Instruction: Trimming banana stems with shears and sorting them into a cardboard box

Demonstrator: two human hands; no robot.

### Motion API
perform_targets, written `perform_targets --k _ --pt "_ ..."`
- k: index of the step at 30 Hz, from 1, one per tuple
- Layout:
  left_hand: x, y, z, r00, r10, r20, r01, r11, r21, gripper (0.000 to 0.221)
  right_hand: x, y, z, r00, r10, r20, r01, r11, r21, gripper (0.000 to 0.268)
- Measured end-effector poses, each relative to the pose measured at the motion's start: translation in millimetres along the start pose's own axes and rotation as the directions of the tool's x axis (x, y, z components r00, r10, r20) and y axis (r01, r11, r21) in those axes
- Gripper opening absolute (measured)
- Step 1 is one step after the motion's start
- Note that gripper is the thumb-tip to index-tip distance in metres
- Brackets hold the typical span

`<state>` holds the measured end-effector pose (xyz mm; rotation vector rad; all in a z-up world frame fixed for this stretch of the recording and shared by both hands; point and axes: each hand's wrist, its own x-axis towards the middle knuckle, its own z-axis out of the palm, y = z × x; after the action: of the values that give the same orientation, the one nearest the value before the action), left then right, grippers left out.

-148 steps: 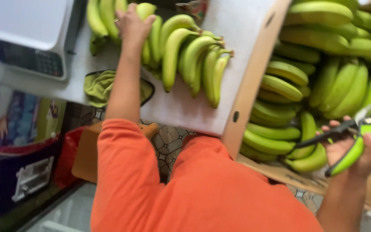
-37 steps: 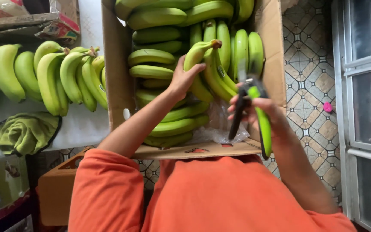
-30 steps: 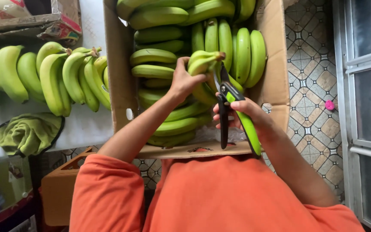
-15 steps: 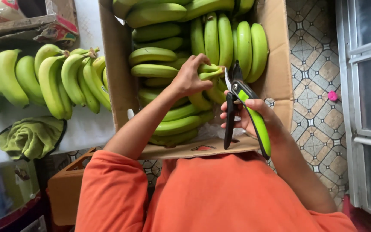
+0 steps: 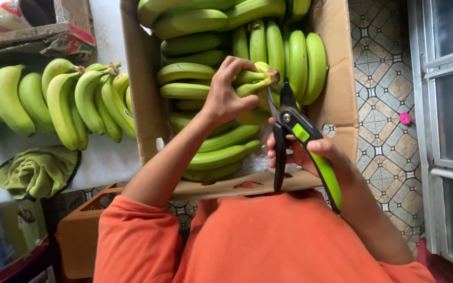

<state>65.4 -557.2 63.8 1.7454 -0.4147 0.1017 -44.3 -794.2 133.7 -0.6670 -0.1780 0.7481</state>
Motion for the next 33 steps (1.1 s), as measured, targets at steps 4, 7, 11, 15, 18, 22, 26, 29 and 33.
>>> perform_targets --k 4,7,11,15,18,22,26,29,33 --pt "1.7 29.9 -10.1 0.974 0.222 -0.055 -0.216 0.972 0.087 0.051 -2.9 -15.5 20.7 0.998 0.059 -0.005 -0.059 0.998 -0.03 0.087" --pt "6.6 38.5 -19.9 0.923 0.384 0.001 -0.376 0.902 0.211 0.049 -6.2 -23.9 32.6 0.986 0.135 -0.102 -0.148 0.98 -0.134 0.093" --pt "11.2 38.1 -26.5 0.86 0.507 0.061 -0.5 0.813 0.299 0.043 -8.1 -19.0 20.4 0.957 0.17 -0.233 -0.229 0.941 -0.251 0.088" --pt "12.1 40.0 -27.2 0.843 0.532 0.074 -0.527 0.791 0.31 0.036 -3.2 -24.3 38.7 0.929 0.155 -0.337 -0.26 0.92 -0.293 0.083" --pt "11.2 38.4 -26.5 0.845 0.53 0.072 -0.523 0.792 0.313 0.041 -2.2 -25.2 40.2 0.931 0.161 -0.329 -0.269 0.91 -0.316 0.081" --pt "12.7 41.8 -26.2 0.831 0.549 0.092 -0.547 0.775 0.317 0.042 -3.9 -24.2 34.6 0.925 0.161 -0.343 -0.281 0.899 -0.335 0.08" --pt "12.5 43.3 -26.9 0.83 0.55 0.097 -0.549 0.773 0.317 0.038 -5.9 -25.2 30.5 0.926 0.21 -0.313 -0.318 0.882 -0.348 0.092" --pt "12.8 44.0 -27.6 0.822 0.561 0.094 -0.561 0.771 0.301 0.036 -6.6 -22.0 16.9 0.95 0.229 -0.213 -0.288 0.905 -0.314 0.093" --pt "12.8 42.2 -29.2 0.823 0.558 0.103 -0.561 0.772 0.3 0.034 -3.2 -25.1 42.7 0.955 0.147 -0.259 -0.214 0.944 -0.25 0.089"
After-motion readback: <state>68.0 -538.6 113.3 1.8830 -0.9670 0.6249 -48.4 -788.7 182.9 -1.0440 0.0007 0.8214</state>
